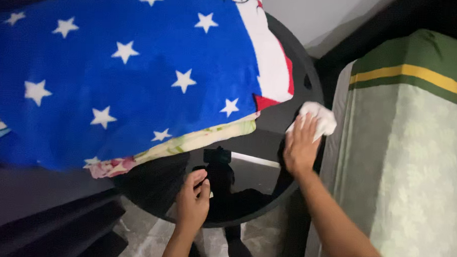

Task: The person folds a cartoon-print blanket and places it on a side table. They then wipe the table and headboard with a cloth, remove pillows and rolled bedding from the bed, and smooth the fitted sheet. The person wipes the headboard and adjusts the sheet edges around the mattress.

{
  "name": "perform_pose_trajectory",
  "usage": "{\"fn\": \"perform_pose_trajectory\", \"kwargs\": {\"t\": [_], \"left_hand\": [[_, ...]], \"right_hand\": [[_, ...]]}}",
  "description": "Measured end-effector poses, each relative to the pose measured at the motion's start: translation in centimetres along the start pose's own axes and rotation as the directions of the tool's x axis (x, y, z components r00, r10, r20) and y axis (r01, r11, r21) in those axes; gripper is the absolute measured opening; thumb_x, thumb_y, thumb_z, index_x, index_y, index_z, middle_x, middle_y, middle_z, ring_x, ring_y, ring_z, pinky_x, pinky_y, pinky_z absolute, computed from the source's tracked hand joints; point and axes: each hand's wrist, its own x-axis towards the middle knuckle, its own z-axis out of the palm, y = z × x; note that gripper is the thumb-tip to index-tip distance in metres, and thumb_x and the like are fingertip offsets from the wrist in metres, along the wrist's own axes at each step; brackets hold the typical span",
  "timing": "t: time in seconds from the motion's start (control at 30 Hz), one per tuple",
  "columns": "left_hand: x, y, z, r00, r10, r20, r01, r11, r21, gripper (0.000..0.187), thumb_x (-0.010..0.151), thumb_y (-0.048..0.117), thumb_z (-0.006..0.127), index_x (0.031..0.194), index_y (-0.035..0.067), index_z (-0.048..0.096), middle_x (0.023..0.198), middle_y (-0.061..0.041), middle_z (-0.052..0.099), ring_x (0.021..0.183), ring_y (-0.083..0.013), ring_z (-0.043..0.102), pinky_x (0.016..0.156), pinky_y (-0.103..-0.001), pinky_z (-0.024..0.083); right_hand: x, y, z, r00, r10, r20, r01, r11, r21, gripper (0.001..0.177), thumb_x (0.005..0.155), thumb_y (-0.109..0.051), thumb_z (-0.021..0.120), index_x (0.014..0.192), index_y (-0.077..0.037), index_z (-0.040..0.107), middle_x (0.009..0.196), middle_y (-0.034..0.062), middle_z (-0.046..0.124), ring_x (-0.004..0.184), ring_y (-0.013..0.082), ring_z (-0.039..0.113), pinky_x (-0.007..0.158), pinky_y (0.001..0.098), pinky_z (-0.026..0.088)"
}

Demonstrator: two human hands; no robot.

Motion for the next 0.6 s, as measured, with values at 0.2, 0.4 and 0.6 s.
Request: {"fn": "perform_pose_trajectory", "kwargs": {"t": [0.2,0.4,0.6], "left_hand": [[-0.6,-3.0,-4.4,1.0,-0.006,-0.03,0.005,1.0,-0.018,0.027,0.097,0.011,0.06,0.123,0.003,0.062,0.126,-0.013,0.07,0.119,-0.0229,0.068,0.098,-0.037,0.058],[-1.7,-4.3,-10.3,0.993,0.031,-0.117,-0.016,0.992,0.123,0.027,0.094,0.009,0.063,0.12,0.004,0.065,0.117,-0.013,0.075,0.107,-0.0237,0.074,0.092,-0.035,0.057],[-1.6,-2.0,-14.3,0.965,0.118,-0.233,-0.067,0.974,0.215,0.023,0.094,0.011,0.064,0.116,0.004,0.065,0.111,-0.012,0.073,0.098,-0.0243,0.073,0.083,-0.036,0.057]], "right_hand": [[-13.1,-16.6,-3.3,0.906,-0.06,0.418,0.013,0.993,0.114,0.066,0.1,-0.034,0.037,0.158,-0.005,0.025,0.167,0.0188,0.011,0.153,0.038,0.006,0.113,0.0649,0.014],[-16.3,-32.4,-5.4,0.68,-0.506,0.531,0.143,0.801,0.581,0.065,0.092,-0.04,0.056,0.147,-0.009,0.045,0.159,0.0201,0.031,0.152,0.038,0.017,0.116,0.0669,0.017],[-12.4,-30.1,-4.5,0.544,-0.654,0.526,0.444,0.756,0.481,0.053,0.098,-0.039,0.046,0.142,-0.01,0.049,0.165,0.0146,0.029,0.154,0.0302,0.025,0.115,0.0632,0.023]]}}
